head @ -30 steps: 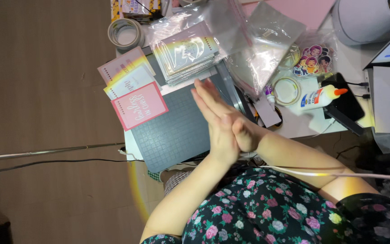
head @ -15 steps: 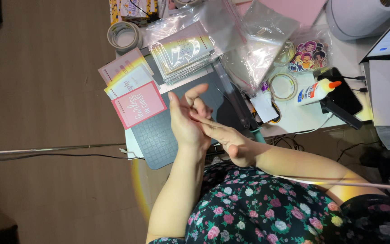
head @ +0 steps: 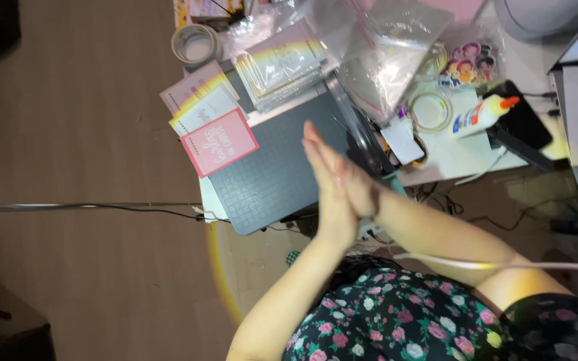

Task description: The person places printed cards into plastic sleeves by hand, organizing them into a stack.

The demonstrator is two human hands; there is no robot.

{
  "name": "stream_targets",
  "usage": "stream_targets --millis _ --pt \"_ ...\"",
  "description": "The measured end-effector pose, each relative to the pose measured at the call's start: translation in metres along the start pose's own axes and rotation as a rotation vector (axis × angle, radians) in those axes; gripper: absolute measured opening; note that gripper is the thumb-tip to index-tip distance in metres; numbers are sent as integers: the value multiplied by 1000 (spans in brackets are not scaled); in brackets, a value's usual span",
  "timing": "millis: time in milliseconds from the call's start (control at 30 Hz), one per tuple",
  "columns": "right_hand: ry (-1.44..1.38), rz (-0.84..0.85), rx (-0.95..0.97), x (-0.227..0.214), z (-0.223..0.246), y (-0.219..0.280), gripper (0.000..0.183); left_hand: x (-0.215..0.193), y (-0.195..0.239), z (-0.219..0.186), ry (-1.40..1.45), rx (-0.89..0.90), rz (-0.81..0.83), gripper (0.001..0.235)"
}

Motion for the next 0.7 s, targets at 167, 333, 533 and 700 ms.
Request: stream_targets --millis 167,333,533,700 --pt "267 -213 264 -43 -192 67 53 1 17 12 -138 79 123 77" --pt "2158 -750 -323 5 -267 194 23 -64 -22 67 213 -142 -177 58" --pt "1068 -364 -22 -4 -116 124 42 -25 -18 67 330 -436 -61 83" --pt "123 -73 83 19 46 61 77 -2 11 45 103 87 -144 66"
Point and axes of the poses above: each hand's wrist, its own y-axis away from the middle knuckle, its own x-axis out of the palm, z = x × y, the point moved 9 cm from there along -y, towards the middle knuckle, and after that the axes turned 6 degrees about -z, right-handed, at the moved point
